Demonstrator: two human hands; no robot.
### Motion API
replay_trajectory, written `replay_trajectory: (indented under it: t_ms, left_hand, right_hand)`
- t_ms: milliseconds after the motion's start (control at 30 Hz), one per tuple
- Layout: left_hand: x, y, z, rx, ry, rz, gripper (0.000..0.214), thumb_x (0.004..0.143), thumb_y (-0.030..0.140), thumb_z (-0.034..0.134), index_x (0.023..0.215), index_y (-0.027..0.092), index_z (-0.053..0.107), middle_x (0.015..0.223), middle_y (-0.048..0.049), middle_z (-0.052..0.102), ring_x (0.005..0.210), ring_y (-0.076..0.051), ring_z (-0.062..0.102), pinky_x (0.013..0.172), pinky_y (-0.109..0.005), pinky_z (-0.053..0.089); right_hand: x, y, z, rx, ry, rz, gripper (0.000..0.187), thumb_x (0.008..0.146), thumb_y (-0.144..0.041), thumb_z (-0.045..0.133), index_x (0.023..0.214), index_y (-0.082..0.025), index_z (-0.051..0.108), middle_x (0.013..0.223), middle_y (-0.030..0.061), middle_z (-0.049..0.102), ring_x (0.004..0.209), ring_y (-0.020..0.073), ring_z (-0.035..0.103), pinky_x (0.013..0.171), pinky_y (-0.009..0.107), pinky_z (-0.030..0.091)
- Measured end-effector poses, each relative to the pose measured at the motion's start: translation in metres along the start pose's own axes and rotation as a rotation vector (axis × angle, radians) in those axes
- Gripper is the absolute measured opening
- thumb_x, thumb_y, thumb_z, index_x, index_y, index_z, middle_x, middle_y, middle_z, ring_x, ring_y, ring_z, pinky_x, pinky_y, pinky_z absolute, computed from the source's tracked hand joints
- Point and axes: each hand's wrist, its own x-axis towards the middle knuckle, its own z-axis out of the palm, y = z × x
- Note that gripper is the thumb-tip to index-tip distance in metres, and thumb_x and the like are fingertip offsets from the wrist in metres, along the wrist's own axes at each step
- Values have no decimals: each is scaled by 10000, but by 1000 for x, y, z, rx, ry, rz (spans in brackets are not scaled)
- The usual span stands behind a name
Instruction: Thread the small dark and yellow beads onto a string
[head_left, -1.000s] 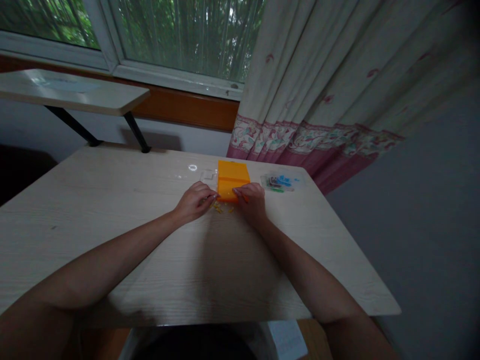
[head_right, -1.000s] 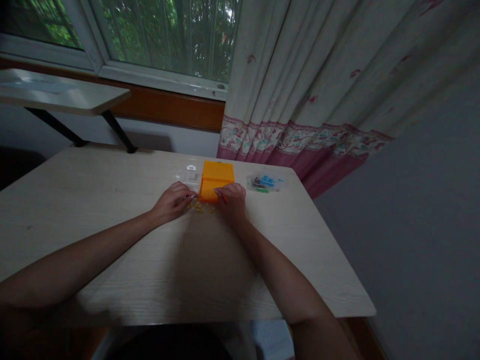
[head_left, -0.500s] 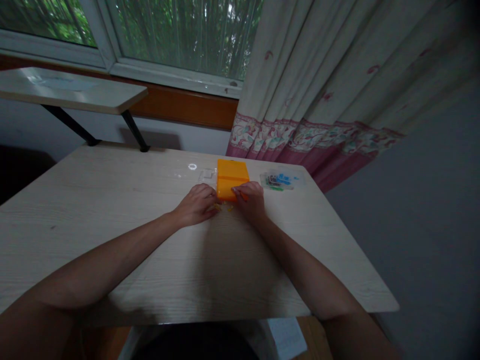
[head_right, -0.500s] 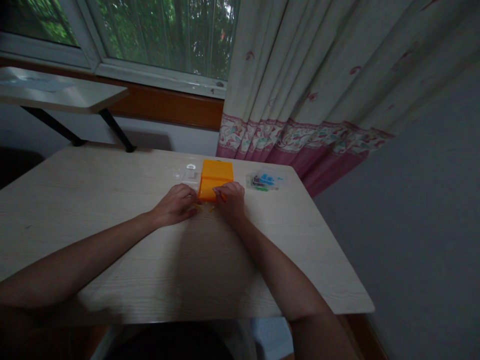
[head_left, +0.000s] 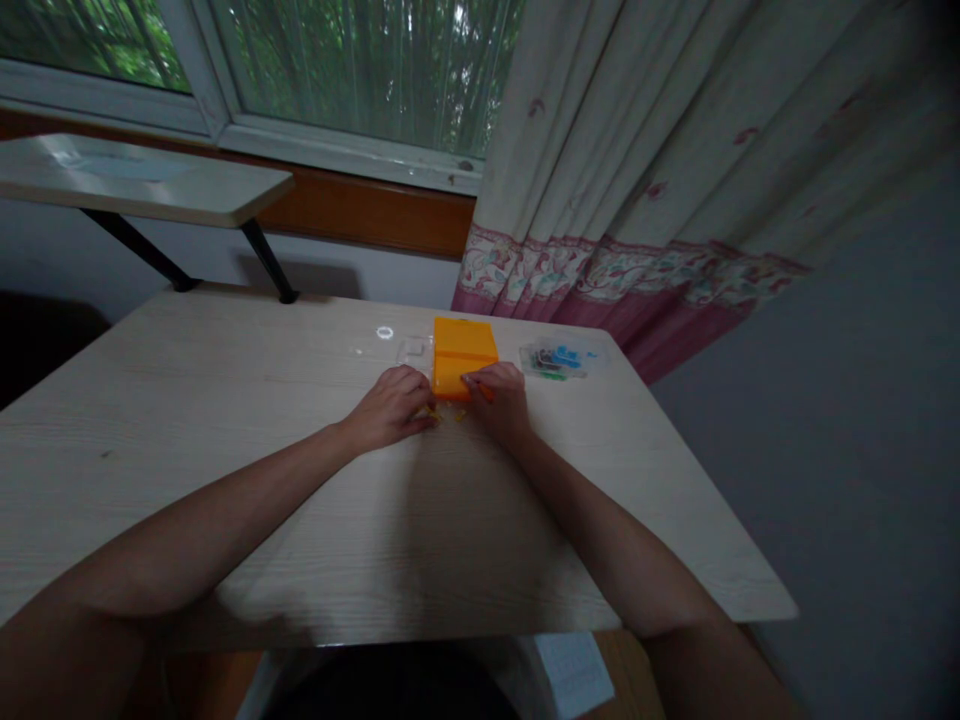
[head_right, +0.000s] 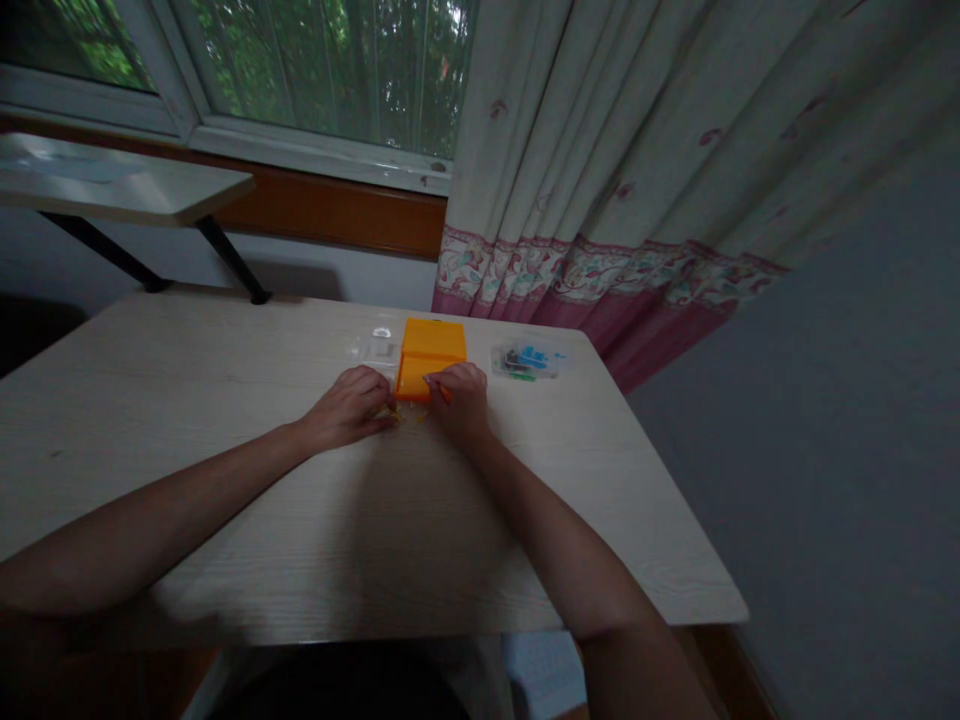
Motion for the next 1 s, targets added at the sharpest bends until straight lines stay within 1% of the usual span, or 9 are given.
replay_trajectory:
  t_ms: [233, 333, 433, 700, 833, 1000]
  left_hand:
    - [-1, 4, -4, 45, -17, 39, 179, 904, 384, 594, 948, 228, 669, 963, -43, 587, 990, -214, 497, 891, -366, 361]
    - [0, 6, -5, 55, -19, 39, 207, 891, 407, 609, 968, 224, 666, 961, -44, 589, 986, -218, 497, 876, -366, 364]
    - [0, 5, -4, 51, -21, 36, 228, 882, 420, 620, 983, 220, 662, 963, -46, 589, 984, -220, 499, 869, -366, 365]
    - [0, 2, -3, 34, -38, 54, 180, 903, 377, 593, 938, 216, 666, 949, -52, 583, 965, -215, 496, 852, -357, 361]
    - [0, 2, -3, 46, -47, 62, 151, 912, 340, 579, 933, 217, 664, 936, -51, 582, 948, -213, 488, 825, -346, 362]
    - [1, 3, -4, 75, -56, 72, 168, 922, 347, 564, 920, 205, 655, 936, -57, 582, 950, -219, 483, 817, -347, 363]
  right_hand:
    - [1, 2, 2, -11, -15, 0, 286, 943, -399, 527, 851, -223, 733, 823, 35, 697, 864, 188, 562, 856, 363, 351]
    - [0, 1, 1, -15, -17, -8, 284, 944, -390, 525, 850, -220, 732, 820, 35, 698, 864, 187, 567, 859, 363, 352]
    - [0, 1, 2, -24, -22, -12, 286, 947, -389, 520, 855, -220, 731, 820, 38, 698, 866, 187, 568, 860, 363, 353]
    - [0, 1, 2, -11, -15, -20, 299, 948, -409, 518, 848, -226, 732, 815, 37, 705, 844, 187, 573, 849, 367, 363]
    - [0, 0, 1, -4, -7, -22, 295, 948, -407, 518, 854, -226, 732, 811, 32, 706, 844, 183, 573, 850, 366, 362]
    - [0, 0, 1, 3, -5, -25, 295, 946, -402, 524, 848, -220, 733, 803, 32, 704, 832, 180, 573, 850, 364, 362]
